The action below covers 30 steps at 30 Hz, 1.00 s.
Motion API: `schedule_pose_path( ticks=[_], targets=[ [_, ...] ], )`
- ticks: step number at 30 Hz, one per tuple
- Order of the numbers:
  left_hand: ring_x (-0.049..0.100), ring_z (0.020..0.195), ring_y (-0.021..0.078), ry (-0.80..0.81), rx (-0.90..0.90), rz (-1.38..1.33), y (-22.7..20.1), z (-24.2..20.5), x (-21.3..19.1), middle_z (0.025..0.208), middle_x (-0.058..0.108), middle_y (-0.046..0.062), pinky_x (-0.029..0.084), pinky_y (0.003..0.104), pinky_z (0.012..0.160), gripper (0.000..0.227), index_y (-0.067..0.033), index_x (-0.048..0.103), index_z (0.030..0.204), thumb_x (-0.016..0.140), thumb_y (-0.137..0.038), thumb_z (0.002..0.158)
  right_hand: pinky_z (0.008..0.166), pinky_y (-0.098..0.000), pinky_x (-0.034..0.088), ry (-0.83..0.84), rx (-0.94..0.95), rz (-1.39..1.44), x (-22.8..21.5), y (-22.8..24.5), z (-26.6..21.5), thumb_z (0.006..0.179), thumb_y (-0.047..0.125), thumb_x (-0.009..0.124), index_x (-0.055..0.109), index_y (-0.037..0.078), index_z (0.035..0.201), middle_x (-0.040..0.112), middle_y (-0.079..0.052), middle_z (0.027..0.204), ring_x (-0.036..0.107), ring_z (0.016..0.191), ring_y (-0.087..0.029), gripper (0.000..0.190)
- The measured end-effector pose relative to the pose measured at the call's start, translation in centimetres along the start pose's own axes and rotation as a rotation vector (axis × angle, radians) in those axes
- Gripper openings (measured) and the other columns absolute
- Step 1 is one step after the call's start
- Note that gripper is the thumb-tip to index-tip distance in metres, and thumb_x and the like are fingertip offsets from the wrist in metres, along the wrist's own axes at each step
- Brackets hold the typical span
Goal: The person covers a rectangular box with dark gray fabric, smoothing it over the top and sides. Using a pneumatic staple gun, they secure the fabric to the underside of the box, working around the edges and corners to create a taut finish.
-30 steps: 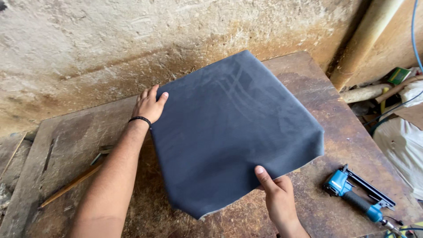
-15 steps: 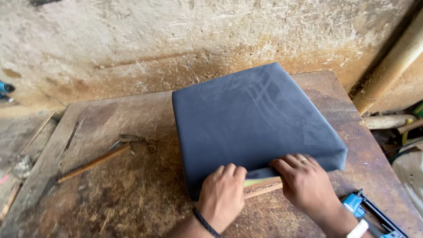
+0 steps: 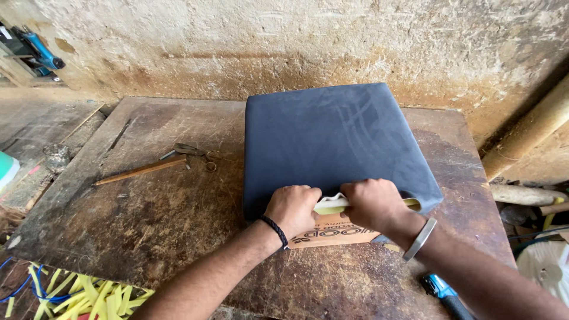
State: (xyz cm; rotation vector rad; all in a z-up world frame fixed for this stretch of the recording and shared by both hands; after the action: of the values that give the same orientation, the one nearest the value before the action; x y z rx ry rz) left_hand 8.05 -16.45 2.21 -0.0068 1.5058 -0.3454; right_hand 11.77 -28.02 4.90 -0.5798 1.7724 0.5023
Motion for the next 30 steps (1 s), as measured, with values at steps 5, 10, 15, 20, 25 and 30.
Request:
schedule_pose_path(
  ticks=[5,10,15,20,25,30],
  targets=[
    [0.071,0.079,0.0240,-0.058,0.049,0.100,-2.7,-1.3,-0.8,0.084,0.071,0.009,0.060,0.043,0.075,0.013,-0.0081,0.068,0.087,0.079,-0.010,0.079,0.068,-0.0382,0.060,-0.280,-0.065,-0.019,1.2,0.1,-1.2,0.080,0.013,0.068,0.069,0.016,0.091,0.072,-0.002,0.090,0.074,0.076,-0.023,0.011],
    [0.072,0.084,0.0218,0.192,-0.069,-0.402,3.5,0.1,-2.8,0.092,0.074,0.008,0.061,0.040,0.076,0.040,-0.0098,0.069,0.098,0.081,-0.043,0.078,0.063,-0.0422,0.059,-0.442,-0.138,0.102,1.6,-0.4,-1.2,0.073,0.014,0.071,0.069,0.014,0.081,0.071,-0.004,0.083,0.072,0.073,-0.028,0.008],
    [0.038,0.141,0.0366,-0.140,-0.305,-0.068,22.0,11.6,-8.2,0.155,0.044,0.019,0.029,0.055,0.114,0.063,-0.0066,0.050,0.144,0.047,-0.052,0.100,0.060,-0.0436,0.057,-0.465,-0.177,0.170,1.6,-0.3,-2.3,0.068,0.015,0.073,0.065,0.012,0.074,0.068,-0.005,0.078,0.070,0.074,-0.030,0.010],
    [0.043,0.148,0.0306,0.237,-0.242,-0.085,26.4,27.9,1.7,0.157,0.049,0.014,0.028,0.046,0.126,0.062,-0.0139,0.056,0.148,0.034,-0.053,0.104,0.063,-0.0422,0.055,-0.509,-0.264,0.342,1.0,-0.1,-2.7,0.054,0.004,0.066,0.059,0.009,0.066,0.064,-0.005,0.072,0.066,0.073,-0.031,0.015],
    [0.029,0.153,0.0285,0.331,0.076,-0.171,13.6,38.2,6.9,0.167,0.030,0.012,0.023,0.043,0.125,0.067,-0.0144,0.034,0.158,0.034,-0.055,0.105,0.061,-0.0422,0.053,-0.514,-0.255,0.377,1.4,-0.2,-3.0,0.052,0.006,0.067,0.053,0.010,0.063,0.059,-0.006,0.070,0.064,0.072,-0.030,0.018],
    [0.018,0.152,0.0358,0.132,0.368,0.109,2.0,34.5,4.2,0.169,0.016,0.012,0.018,0.049,0.122,0.067,-0.0240,0.021,0.161,0.032,-0.055,0.102,0.060,-0.0422,0.050,-0.551,-0.264,0.383,0.5,0.1,-3.4,0.047,0.008,0.068,0.050,0.008,0.062,0.055,-0.007,0.069,0.060,0.070,-0.030,0.023]
  ],
)
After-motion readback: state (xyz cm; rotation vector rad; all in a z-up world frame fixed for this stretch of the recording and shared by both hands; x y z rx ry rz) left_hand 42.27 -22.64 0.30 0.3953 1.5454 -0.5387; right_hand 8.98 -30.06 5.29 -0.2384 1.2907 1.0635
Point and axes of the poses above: each hand's wrist, its own z-axis towards the middle knuckle, its own x-axis out of the palm, y = z × x, the point moved 9 cm from there along z, towards the middle knuckle
